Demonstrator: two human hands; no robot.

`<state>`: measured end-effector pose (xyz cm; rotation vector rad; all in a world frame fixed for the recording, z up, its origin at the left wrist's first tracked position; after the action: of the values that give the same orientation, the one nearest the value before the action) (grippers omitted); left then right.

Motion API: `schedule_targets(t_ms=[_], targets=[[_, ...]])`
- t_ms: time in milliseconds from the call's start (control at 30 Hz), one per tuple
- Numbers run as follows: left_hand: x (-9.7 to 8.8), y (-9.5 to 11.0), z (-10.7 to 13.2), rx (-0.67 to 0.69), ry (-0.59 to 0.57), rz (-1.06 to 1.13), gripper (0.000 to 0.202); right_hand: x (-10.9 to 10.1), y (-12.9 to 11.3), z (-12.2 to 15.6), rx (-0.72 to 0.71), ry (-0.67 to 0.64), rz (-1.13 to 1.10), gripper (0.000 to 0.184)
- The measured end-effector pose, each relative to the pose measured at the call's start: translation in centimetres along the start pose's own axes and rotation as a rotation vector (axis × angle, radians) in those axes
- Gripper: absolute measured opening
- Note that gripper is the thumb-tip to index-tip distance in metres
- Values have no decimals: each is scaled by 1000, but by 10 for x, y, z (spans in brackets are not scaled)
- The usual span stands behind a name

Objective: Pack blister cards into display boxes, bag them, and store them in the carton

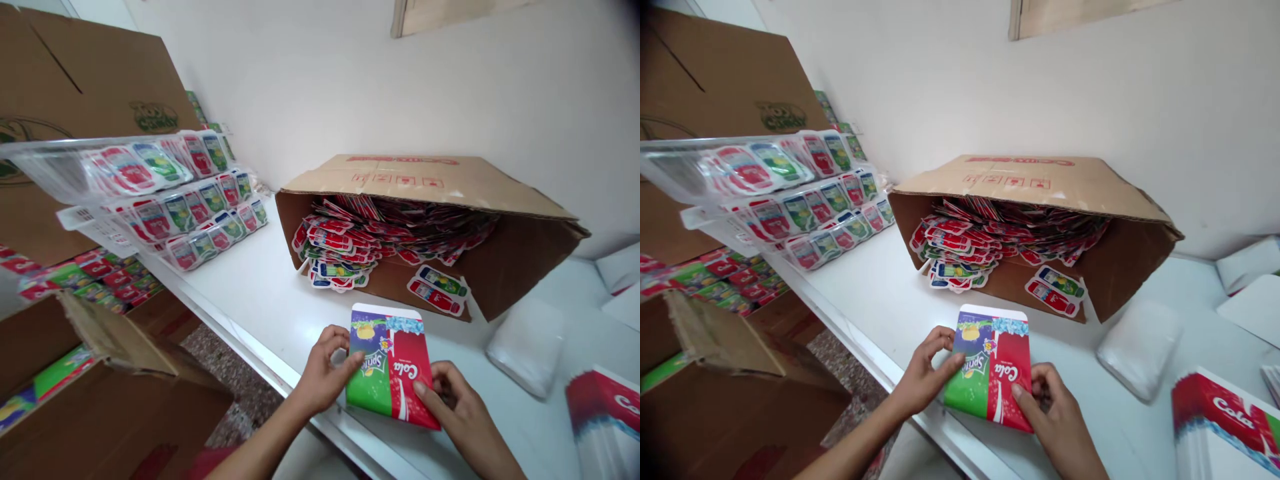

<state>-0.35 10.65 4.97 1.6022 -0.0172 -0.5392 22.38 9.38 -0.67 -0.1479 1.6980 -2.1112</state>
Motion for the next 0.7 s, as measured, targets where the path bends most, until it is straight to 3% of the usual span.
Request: schedule_targets(t_ms=[67, 133, 233, 333, 400, 567, 700], targets=[[3, -20, -9, -10, 118, 160, 31, 3, 7, 1, 27, 47, -115, 50], [18, -36, -22, -5, 58, 408, 54, 2, 6, 4, 43, 66, -74, 69], [38, -46, -35, -38, -58, 656, 53, -7, -16, 6, -24, 102, 377, 69], [40, -50, -36, -88, -13, 650, 35, 0, -54, 3, -271, 79, 887, 65], [40, -51, -34, -98, 12, 607, 30, 13, -69, -6, -398, -29, 1054, 66], [42, -53, -29, -69, 38, 580, 27, 31, -83, -48, -368, -263, 1122, 57], [42, -52, -29, -20, 68, 679, 29, 35, -89, -62, -376, -300, 1057, 48]])
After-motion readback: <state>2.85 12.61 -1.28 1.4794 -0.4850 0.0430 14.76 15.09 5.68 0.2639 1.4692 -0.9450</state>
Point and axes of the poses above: each hand's wrist, its own z-axis away from the middle knuckle, its own x-axis out of the palm, y = z × x, the point moved 9 cm from there along -z, towards the middle knuckle, and after that the axes turned 14 degrees about -y, right-handed, at the moved point
